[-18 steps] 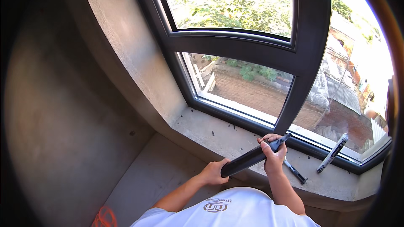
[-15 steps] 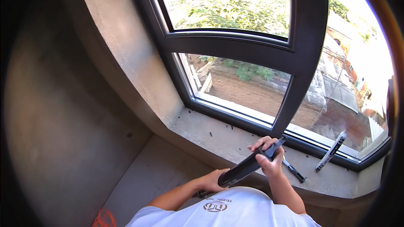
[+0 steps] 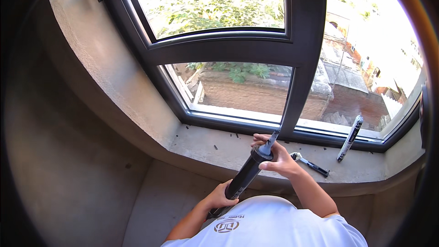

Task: The person loads a sealant tube into a caulking gun, cuts the nozzle tip with a utility knife, and applies sealant along the window frame. They wipe the nozzle with a cloth and continue applying sealant to the window frame.

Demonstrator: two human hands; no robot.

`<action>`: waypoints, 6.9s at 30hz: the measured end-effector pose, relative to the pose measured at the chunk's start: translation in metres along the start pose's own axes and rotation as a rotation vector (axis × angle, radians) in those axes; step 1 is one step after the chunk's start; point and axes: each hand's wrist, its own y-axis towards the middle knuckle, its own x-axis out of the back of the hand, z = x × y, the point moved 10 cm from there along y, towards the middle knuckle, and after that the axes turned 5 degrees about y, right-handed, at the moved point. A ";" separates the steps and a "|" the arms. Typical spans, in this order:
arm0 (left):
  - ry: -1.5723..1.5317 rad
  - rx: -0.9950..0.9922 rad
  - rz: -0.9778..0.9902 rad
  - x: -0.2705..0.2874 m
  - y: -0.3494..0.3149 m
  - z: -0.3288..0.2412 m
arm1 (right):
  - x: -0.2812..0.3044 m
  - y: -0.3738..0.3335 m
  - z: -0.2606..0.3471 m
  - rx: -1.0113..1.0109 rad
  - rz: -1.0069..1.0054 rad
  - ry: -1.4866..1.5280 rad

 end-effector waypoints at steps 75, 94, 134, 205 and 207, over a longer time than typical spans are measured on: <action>0.030 0.120 0.216 0.055 0.007 0.022 | -0.010 0.000 -0.032 0.240 -0.327 0.182; 0.184 0.163 0.122 0.060 -0.005 0.018 | 0.004 0.002 -0.066 0.138 -0.759 0.467; 0.116 0.100 -0.022 0.062 -0.020 0.026 | 0.002 0.017 -0.081 -0.128 -0.534 0.488; -0.702 -0.420 -1.344 0.172 -0.204 -0.081 | -0.033 -0.145 -0.275 -0.615 0.290 -0.664; -0.835 -0.420 -1.238 0.144 -0.190 -0.092 | -0.037 -0.132 -0.249 -0.456 0.213 -0.645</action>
